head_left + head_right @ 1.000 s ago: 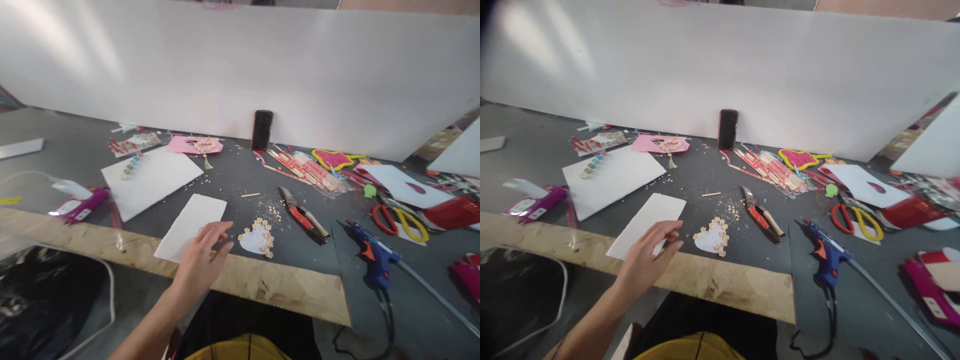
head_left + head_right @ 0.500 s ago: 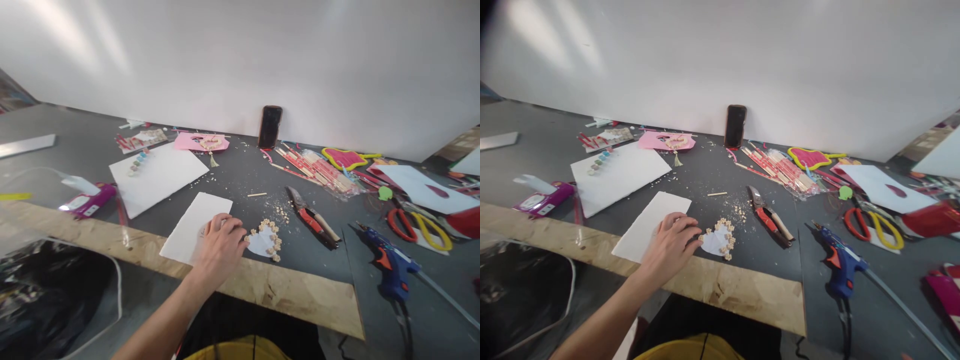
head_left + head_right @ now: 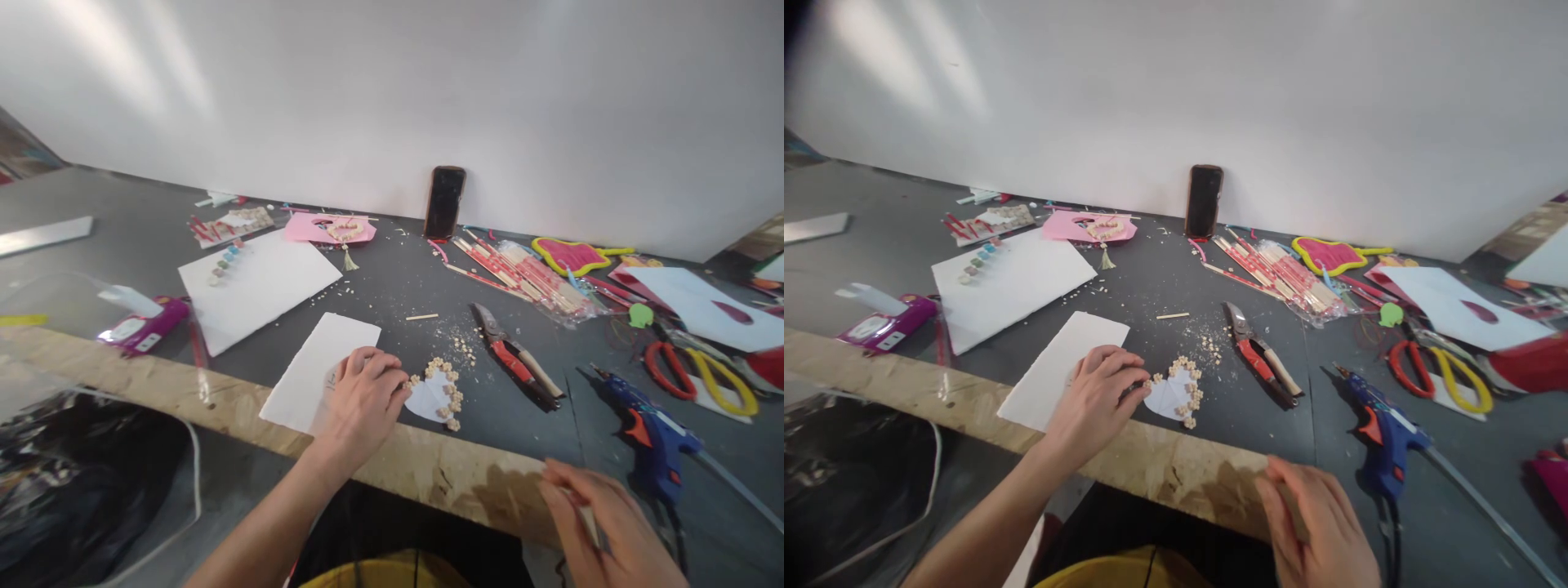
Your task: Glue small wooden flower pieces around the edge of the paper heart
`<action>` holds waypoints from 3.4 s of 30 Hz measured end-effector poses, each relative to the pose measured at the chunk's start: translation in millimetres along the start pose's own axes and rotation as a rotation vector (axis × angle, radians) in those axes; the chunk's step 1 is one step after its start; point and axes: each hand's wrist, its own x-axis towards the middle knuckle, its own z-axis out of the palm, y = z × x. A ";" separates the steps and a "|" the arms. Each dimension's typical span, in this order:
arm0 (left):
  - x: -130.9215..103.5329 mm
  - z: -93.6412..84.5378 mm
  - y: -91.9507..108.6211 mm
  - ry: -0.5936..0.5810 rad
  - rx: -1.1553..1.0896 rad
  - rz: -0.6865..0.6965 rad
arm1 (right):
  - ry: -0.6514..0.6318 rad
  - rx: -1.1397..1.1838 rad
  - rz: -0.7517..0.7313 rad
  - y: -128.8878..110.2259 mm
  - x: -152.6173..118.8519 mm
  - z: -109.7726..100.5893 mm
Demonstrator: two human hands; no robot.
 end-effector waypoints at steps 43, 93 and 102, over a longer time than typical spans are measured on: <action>-20.3 2.5 2.6 0.042 0.007 0.106 | -0.065 0.096 -0.038 -30.6 40.7 57.3; -57.5 -18.7 -6.2 0.327 -0.017 0.255 | -0.369 -0.382 0.041 33.1 142.1 31.5; -69.4 -8.8 -19.4 0.309 -0.008 0.255 | -0.359 -0.304 -0.043 46.2 124.4 15.8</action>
